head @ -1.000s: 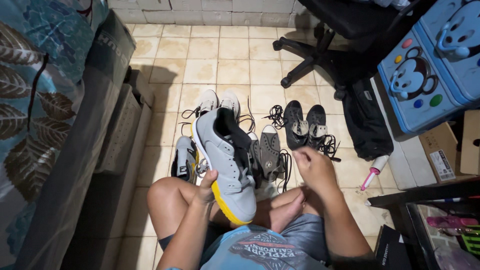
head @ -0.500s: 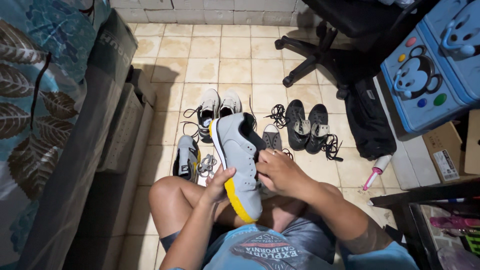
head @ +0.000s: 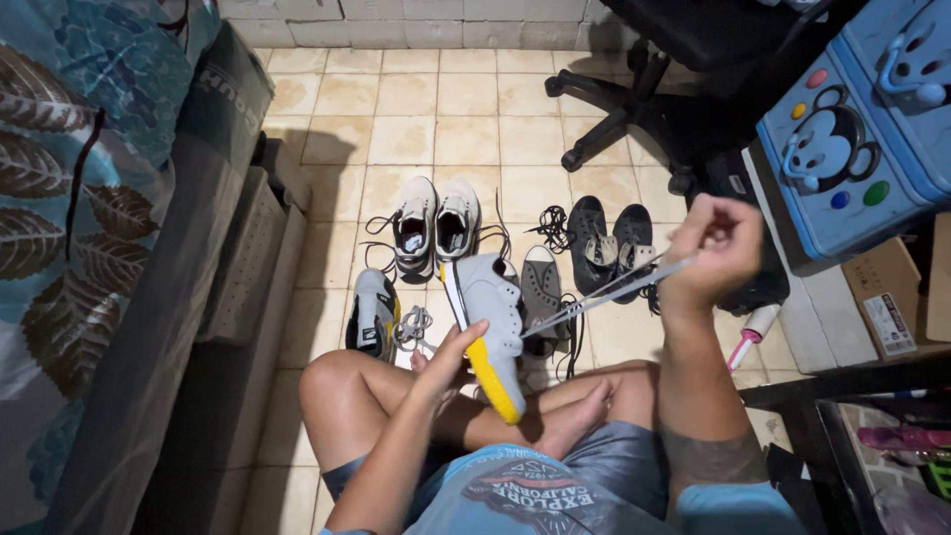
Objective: The person sits on the floor and unlaces several pairs of shoes, then relaces them one by one. The person handles a gray and yellow sneaker and a gray high-top sneaker, threading laces through eyelets and tying them.
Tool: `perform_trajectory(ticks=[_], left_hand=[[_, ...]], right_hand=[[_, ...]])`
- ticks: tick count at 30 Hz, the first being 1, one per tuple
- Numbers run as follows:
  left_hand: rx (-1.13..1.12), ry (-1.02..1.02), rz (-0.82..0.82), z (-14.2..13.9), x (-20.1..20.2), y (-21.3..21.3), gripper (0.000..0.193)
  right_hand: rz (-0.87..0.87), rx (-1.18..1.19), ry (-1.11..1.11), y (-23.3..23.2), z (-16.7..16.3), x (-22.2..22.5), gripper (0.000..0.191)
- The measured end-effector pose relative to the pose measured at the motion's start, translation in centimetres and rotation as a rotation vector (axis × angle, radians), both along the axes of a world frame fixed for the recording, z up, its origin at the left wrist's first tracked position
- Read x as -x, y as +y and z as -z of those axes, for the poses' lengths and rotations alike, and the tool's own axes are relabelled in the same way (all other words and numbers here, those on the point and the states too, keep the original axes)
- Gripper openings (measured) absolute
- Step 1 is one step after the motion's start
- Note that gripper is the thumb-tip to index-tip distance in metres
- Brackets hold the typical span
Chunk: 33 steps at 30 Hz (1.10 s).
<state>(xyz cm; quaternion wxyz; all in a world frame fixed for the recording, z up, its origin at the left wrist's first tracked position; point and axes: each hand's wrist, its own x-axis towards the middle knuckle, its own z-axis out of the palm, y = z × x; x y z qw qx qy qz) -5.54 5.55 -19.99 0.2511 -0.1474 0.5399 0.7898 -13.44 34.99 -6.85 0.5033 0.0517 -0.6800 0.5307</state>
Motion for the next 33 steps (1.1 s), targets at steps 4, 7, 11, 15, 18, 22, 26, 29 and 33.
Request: perform_trajectory(ticks=[4,7,11,15,18,22,26,29,33], left_hand=[[0.221,0.216,-0.124,0.6,1.1,0.8,0.084],[0.357,0.349,-0.253,1.6,1.8,-0.3,0.09],[0.424,0.501,-0.404,2.5,1.2,-3.2,0.082],[0.069,0.286,-0.348,2.5,-0.2,-5.4,0.064],[-0.486,0.249,-0.303,0.8,-0.5,-5.5,0.054],[-0.712,0.127,-0.211,-1.2,-0.6,-4.4,0.052],[-0.818,0.136,-0.097,-0.6,-0.3,-2.4,0.052],[-0.835,0.104,-0.087,0.8,-0.2,-1.6,0.048],[-0.8,0.037,-0.029,1.9,-0.4,-1.5,0.05]], right_hand=[[0.133,-0.143,0.266,2.5,0.7,0.5,0.018],[0.477,-0.562,0.642,4.3,0.1,-0.7,0.022],[0.54,-0.554,0.204,7.6,-3.1,-5.8,0.015],[0.082,-0.935,-0.315,7.2,-4.5,-6.4,0.025],[-0.074,-1.014,-0.783,5.2,-3.5,-4.8,0.054],[-0.253,-0.865,-0.524,2.1,-2.1,-5.1,0.054],[-0.63,-0.483,-0.508,-4.0,-0.5,-8.1,0.02],[-0.795,-0.608,-0.418,-8.2,0.6,-10.0,0.028],[-0.839,-0.639,-0.324,-10.1,1.2,-9.9,0.008]])
